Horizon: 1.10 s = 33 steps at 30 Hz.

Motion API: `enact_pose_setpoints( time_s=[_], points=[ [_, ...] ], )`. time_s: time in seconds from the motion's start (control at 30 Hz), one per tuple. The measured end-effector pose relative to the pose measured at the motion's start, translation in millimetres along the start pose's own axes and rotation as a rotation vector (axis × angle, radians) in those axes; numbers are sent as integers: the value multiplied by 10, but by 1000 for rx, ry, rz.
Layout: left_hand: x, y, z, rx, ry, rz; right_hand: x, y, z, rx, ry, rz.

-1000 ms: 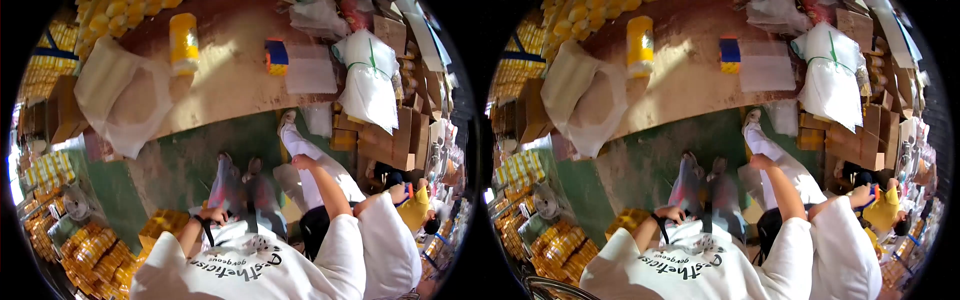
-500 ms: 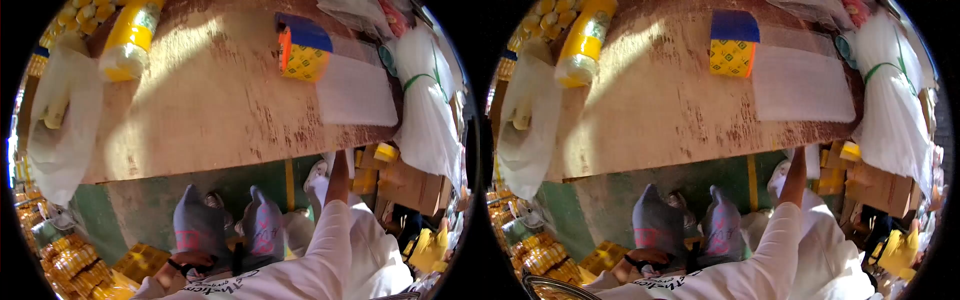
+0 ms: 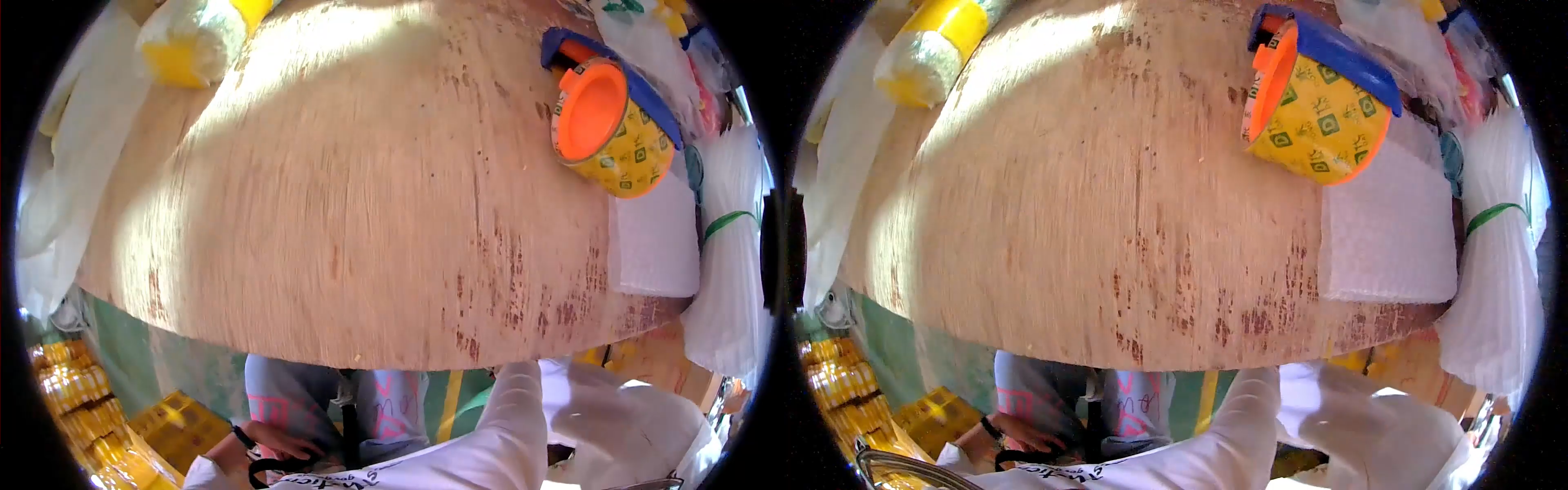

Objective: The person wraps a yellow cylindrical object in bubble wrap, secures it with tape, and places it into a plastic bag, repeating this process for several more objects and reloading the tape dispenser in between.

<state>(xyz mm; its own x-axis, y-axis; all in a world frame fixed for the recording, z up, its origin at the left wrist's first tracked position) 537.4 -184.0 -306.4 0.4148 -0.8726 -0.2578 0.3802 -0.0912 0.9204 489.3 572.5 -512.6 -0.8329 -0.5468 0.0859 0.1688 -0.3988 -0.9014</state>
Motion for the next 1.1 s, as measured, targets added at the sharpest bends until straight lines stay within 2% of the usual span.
enact_pose_setpoints(
  time_s=[0.3, 0.43, 0.57, 0.6, 0.67, 0.73, 0.77, 0.87, 0.93, 0.97, 1.03, 1.1],
  points=[
    [4, 336, 283, -116, 10, 118, 28, -489, 341, -162, -45, -42],
    [-34, 524, 353, -193, 20, 147, 287, -1085, 493, -393, -168, -113],
    [-118, 755, 382, -311, 59, 202, 415, -1696, 1000, -775, -353, -271],
    [-181, 840, 387, -347, 72, 223, 291, -1854, 1151, -828, -299, -414],
    [-336, 968, 455, -428, 90, 240, 40, -1995, 1516, -900, -22, -952],
    [-381, 1077, 463, -449, 117, 227, -41, -1944, 1691, -465, 143, -1619],
    [-271, 1040, 398, -444, 159, 186, -99, -2020, 1898, -703, 158, -1740],
    [-314, 1177, 467, -600, 139, 263, 2, -2445, 2581, -795, 291, -1860],
    [-501, 1385, 604, -688, 95, 239, -127, -2405, 2851, -789, 144, -1866],
    [-634, 1506, 661, -718, 92, 228, -32, -2532, 3143, -794, 221, -1907],
    [-514, 1443, 710, -788, 127, 151, -137, -2333, 3422, -778, 183, -1839],
    [-307, 1290, 728, -802, 215, 167, 105, -2389, 3965, -648, 429, -1813]
  ],
)
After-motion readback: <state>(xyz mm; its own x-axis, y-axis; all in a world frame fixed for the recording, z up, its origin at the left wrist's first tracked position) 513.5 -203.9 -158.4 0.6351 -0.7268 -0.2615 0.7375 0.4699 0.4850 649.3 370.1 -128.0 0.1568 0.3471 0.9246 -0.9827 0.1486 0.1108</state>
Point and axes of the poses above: each hand's wrist, its own z-axis away from the middle knuckle, its own y-axis out of the palm, x = y × z, the point moved 9 cm from there along -z, towards the middle knuckle, and after that the axes turned 12 degrees about x, right-handed, at the moved point
